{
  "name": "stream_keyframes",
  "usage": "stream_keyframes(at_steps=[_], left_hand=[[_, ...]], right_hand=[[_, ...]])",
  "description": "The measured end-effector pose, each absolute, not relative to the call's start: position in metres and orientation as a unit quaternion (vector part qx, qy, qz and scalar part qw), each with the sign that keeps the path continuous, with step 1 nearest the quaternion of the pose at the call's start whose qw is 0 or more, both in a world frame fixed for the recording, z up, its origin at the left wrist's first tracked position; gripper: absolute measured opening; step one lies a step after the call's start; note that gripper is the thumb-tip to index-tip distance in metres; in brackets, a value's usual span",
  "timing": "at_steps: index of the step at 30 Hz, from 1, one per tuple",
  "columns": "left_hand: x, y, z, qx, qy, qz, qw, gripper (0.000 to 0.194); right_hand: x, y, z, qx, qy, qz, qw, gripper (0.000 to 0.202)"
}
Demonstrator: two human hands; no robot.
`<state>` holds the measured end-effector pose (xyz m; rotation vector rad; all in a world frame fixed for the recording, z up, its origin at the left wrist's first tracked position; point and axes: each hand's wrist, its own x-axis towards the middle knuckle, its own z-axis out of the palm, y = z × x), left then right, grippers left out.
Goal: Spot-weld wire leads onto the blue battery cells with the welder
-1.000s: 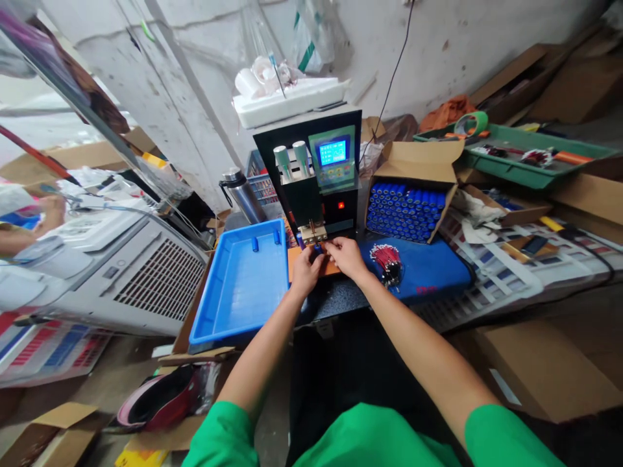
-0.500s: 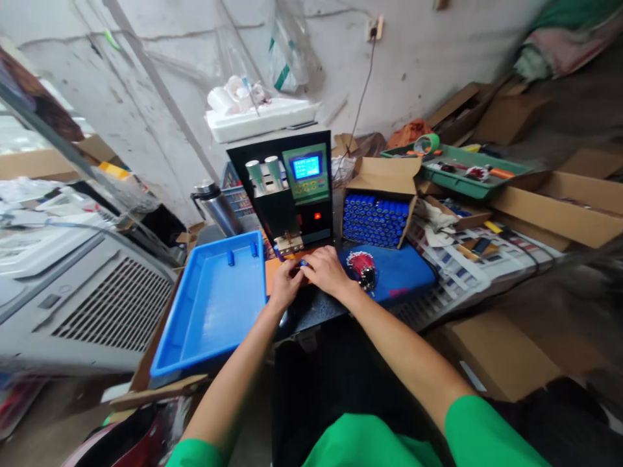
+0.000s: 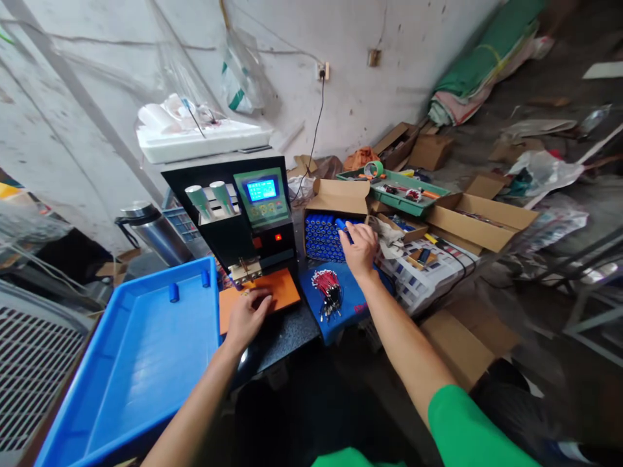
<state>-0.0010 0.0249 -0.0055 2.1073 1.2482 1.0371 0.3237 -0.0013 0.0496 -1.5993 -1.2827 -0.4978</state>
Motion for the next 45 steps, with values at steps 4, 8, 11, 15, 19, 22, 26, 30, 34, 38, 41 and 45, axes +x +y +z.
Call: stream_keyframes(at_steps=[4, 8, 11, 15, 19, 22, 26, 30, 34, 38, 41, 45], left_hand=[[-0.002, 0.024, -0.003, 0.787, 0.454, 0.349, 0.231, 0.033], [-0.003, 0.022, -0.002, 0.794, 0.456, 0.339, 0.217, 0.033], [-0.002, 0.021, -0.002, 0.795, 0.457, 0.332, 0.221, 0.034], [-0.001, 0.02, -0.003, 0.8, 0.455, 0.332, 0.209, 0.033], [0.001, 0.019, -0.003, 0.803, 0.455, 0.321, 0.214, 0.032], [0.002, 0.018, -0.004, 0.803, 0.449, 0.328, 0.214, 0.032], [0.004, 0.017, -0.003, 0.802, 0.451, 0.333, 0.206, 0.033], [0.005, 0.017, -0.001, 0.806, 0.446, 0.331, 0.206, 0.034], [0.005, 0.017, -0.001, 0.802, 0.448, 0.336, 0.208, 0.034], [0.005, 0.018, 0.0, 0.804, 0.449, 0.332, 0.202, 0.034], [0.005, 0.02, -0.001, 0.807, 0.449, 0.33, 0.195, 0.033], [0.005, 0.022, -0.002, 0.808, 0.446, 0.332, 0.195, 0.032]], right_hand=[[0.333, 0.026, 0.041, -0.681, -0.539, -0.222, 0.442, 0.035], [0.338, 0.049, 0.035, -0.69, -0.557, -0.226, 0.403, 0.032], [0.346, 0.061, 0.038, -0.696, -0.57, -0.22, 0.378, 0.033], [0.354, 0.07, 0.041, -0.705, -0.57, -0.2, 0.372, 0.035], [0.351, 0.061, 0.041, -0.705, -0.572, -0.177, 0.382, 0.038], [0.342, 0.042, 0.036, -0.663, -0.596, -0.184, 0.413, 0.04], [0.328, 0.021, 0.015, -0.64, -0.623, -0.104, 0.437, 0.035], [0.324, 0.016, -0.013, -0.706, -0.6, 0.086, 0.366, 0.02], [0.33, 0.011, -0.032, -0.765, -0.555, 0.127, 0.3, 0.018], [0.338, 0.001, -0.04, -0.783, -0.54, 0.146, 0.271, 0.018], [0.339, -0.003, -0.043, -0.765, -0.558, 0.159, 0.28, 0.015], [0.334, -0.004, -0.046, -0.763, -0.56, 0.158, 0.281, 0.012]])
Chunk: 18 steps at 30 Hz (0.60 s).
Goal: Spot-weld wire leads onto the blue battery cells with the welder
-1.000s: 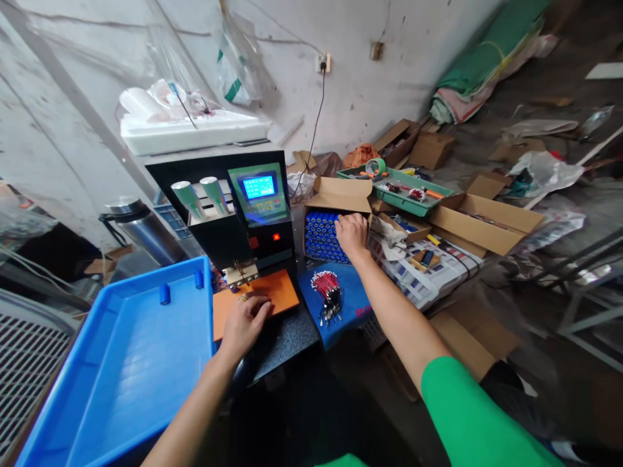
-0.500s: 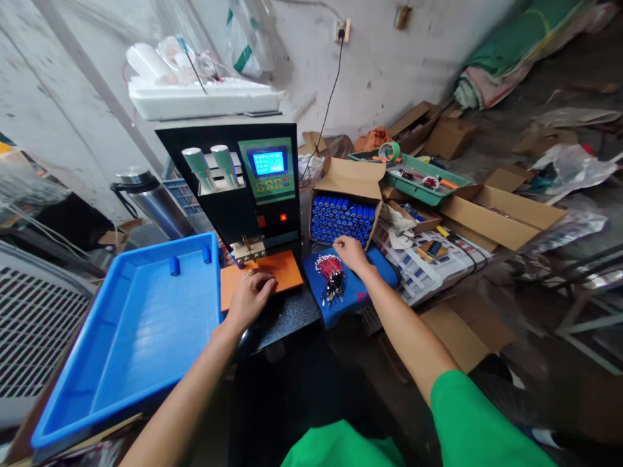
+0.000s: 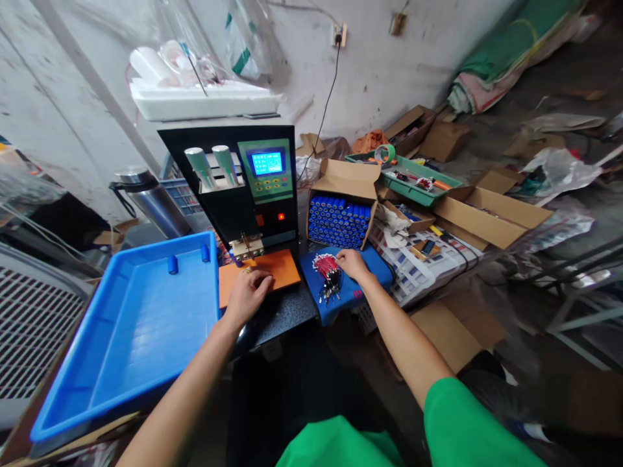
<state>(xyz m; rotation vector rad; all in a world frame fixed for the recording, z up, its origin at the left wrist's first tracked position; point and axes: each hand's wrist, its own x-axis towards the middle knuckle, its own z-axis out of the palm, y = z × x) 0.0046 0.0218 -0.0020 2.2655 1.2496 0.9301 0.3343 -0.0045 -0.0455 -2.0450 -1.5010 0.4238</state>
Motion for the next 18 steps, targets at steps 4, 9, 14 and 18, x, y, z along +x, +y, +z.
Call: stream_keyframes(at_steps=[4, 9, 14, 18], left_hand=[[0.005, 0.021, -0.003, 0.806, 0.444, 0.338, 0.198, 0.03], [0.006, 0.02, -0.002, 0.804, 0.441, 0.346, 0.199, 0.03], [0.006, 0.02, -0.002, 0.805, 0.439, 0.346, 0.199, 0.03], [0.006, 0.021, -0.002, 0.804, 0.436, 0.353, 0.199, 0.029]], right_hand=[[0.331, -0.005, -0.048, -0.775, -0.547, 0.15, 0.278, 0.013], [0.335, -0.007, -0.048, -0.776, -0.521, 0.163, 0.316, 0.012], [0.348, -0.014, -0.043, -0.737, -0.478, 0.178, 0.443, 0.012], [0.358, -0.017, -0.027, -0.696, -0.421, 0.188, 0.551, 0.019]])
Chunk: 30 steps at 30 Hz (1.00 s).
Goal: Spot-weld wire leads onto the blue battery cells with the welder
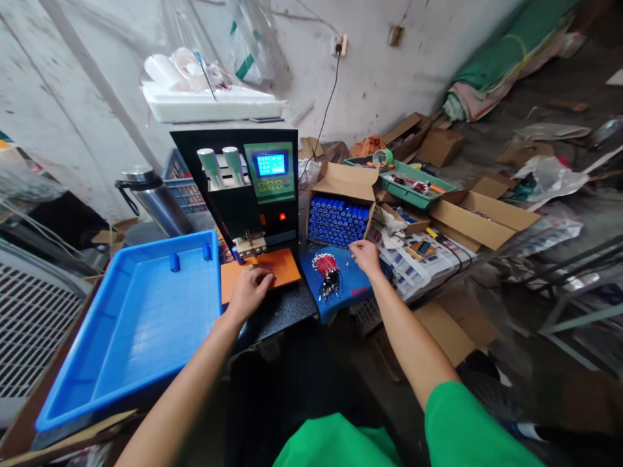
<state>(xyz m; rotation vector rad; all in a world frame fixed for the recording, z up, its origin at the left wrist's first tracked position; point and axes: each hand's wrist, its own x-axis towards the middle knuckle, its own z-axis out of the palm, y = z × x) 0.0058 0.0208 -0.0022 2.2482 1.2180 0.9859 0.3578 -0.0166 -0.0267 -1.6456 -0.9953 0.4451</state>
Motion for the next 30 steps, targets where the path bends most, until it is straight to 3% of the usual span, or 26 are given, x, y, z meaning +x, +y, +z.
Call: stream_keyframes(at_steps=[5, 10, 19, 30], left_hand=[[0.005, 0.022, -0.004, 0.802, 0.432, 0.357, 0.207, 0.031], [0.005, 0.018, -0.003, 0.764, 0.442, 0.385, 0.271, 0.035], [0.008, 0.0, 0.005, 0.66, 0.408, 0.408, 0.48, 0.049], [0.008, -0.002, 0.005, 0.654, 0.418, 0.438, 0.454, 0.033]], right_hand=[[0.353, -0.018, 0.017, -0.608, -0.387, 0.186, 0.668, 0.025], [0.316, -0.018, 0.046, -0.511, -0.401, 0.229, 0.725, 0.026], [0.19, -0.008, 0.014, -0.447, -0.369, 0.398, 0.711, 0.028], [0.149, -0.008, 0.002, -0.419, -0.347, 0.433, 0.718, 0.026]])
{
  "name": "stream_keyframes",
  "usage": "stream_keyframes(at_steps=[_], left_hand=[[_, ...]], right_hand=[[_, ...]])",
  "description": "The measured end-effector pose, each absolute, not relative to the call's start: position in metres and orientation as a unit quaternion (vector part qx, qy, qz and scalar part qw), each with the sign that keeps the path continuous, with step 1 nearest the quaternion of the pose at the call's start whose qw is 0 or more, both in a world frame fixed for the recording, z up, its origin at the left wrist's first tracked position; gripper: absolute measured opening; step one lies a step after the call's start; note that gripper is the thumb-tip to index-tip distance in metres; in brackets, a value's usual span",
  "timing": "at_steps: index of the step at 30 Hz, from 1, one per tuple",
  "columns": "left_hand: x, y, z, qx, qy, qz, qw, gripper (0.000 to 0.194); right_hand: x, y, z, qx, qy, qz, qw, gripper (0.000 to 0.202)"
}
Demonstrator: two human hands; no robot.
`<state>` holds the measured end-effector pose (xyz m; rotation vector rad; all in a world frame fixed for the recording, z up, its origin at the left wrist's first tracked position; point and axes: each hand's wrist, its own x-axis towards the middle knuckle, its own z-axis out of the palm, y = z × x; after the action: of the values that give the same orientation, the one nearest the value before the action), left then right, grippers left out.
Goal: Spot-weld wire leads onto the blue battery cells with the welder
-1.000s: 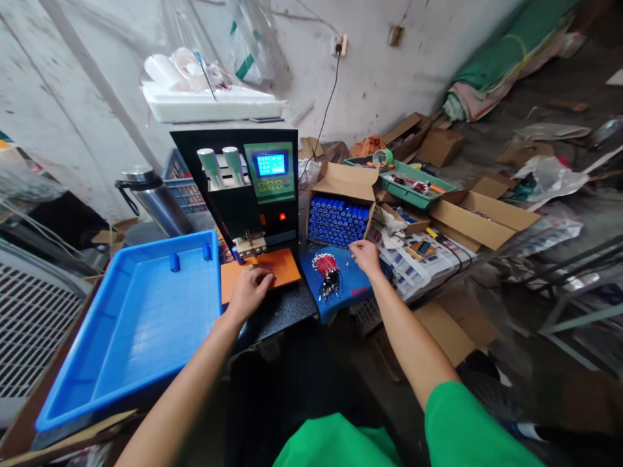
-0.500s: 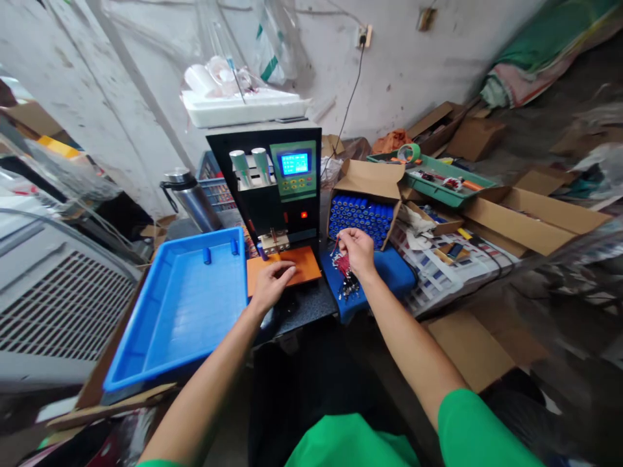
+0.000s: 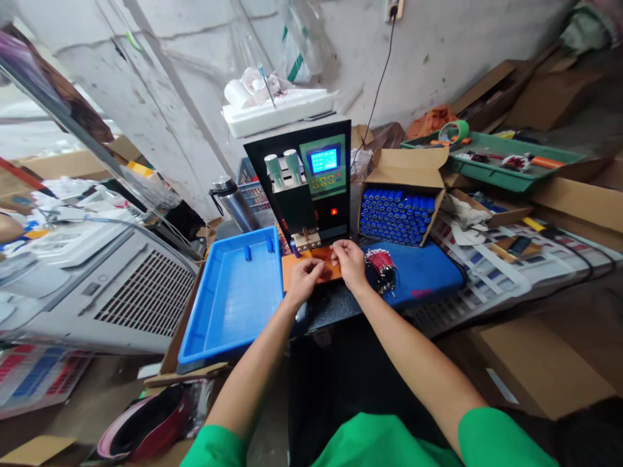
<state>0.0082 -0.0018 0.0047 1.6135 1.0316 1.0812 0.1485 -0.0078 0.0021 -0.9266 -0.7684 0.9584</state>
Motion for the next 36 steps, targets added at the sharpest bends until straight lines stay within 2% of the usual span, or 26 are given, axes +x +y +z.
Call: stream_keyframes(at_steps=[3, 8, 12, 17, 19, 24, 29, 36], left_hand=[[0.007, 0.001, 0.0, 0.642, 0.439, 0.451, 0.437, 0.031], [0.007, 0.003, -0.002, 0.648, 0.45, 0.442, 0.428, 0.03], [0.006, -0.002, 0.002, 0.651, 0.45, 0.436, 0.428, 0.03], [-0.002, -0.002, 0.003, 0.603, 0.503, 0.56, 0.264, 0.024], [-0.008, 0.005, 0.003, 0.569, 0.536, 0.576, 0.241, 0.021], [-0.014, 0.031, 0.011, 0.583, 0.55, 0.534, 0.269, 0.04], [-0.011, 0.036, 0.016, 0.646, 0.526, 0.457, 0.312, 0.015], [-0.003, 0.012, 0.012, 0.713, 0.458, 0.419, 0.325, 0.015]], right_hand=[[0.155, -0.01, -0.001, -0.427, -0.398, 0.467, 0.665, 0.032], [0.158, -0.012, -0.002, -0.429, -0.523, 0.451, 0.582, 0.026], [0.159, -0.01, -0.007, -0.437, -0.521, 0.446, 0.582, 0.028], [0.162, -0.007, -0.015, -0.442, -0.445, 0.482, 0.612, 0.037], [0.161, -0.007, -0.015, -0.441, -0.435, 0.486, 0.617, 0.04], [0.158, -0.008, -0.013, -0.447, -0.439, 0.477, 0.616, 0.037], [0.158, -0.007, -0.014, -0.45, -0.433, 0.471, 0.622, 0.036], [0.159, -0.005, -0.015, -0.45, -0.433, 0.47, 0.624, 0.036]])
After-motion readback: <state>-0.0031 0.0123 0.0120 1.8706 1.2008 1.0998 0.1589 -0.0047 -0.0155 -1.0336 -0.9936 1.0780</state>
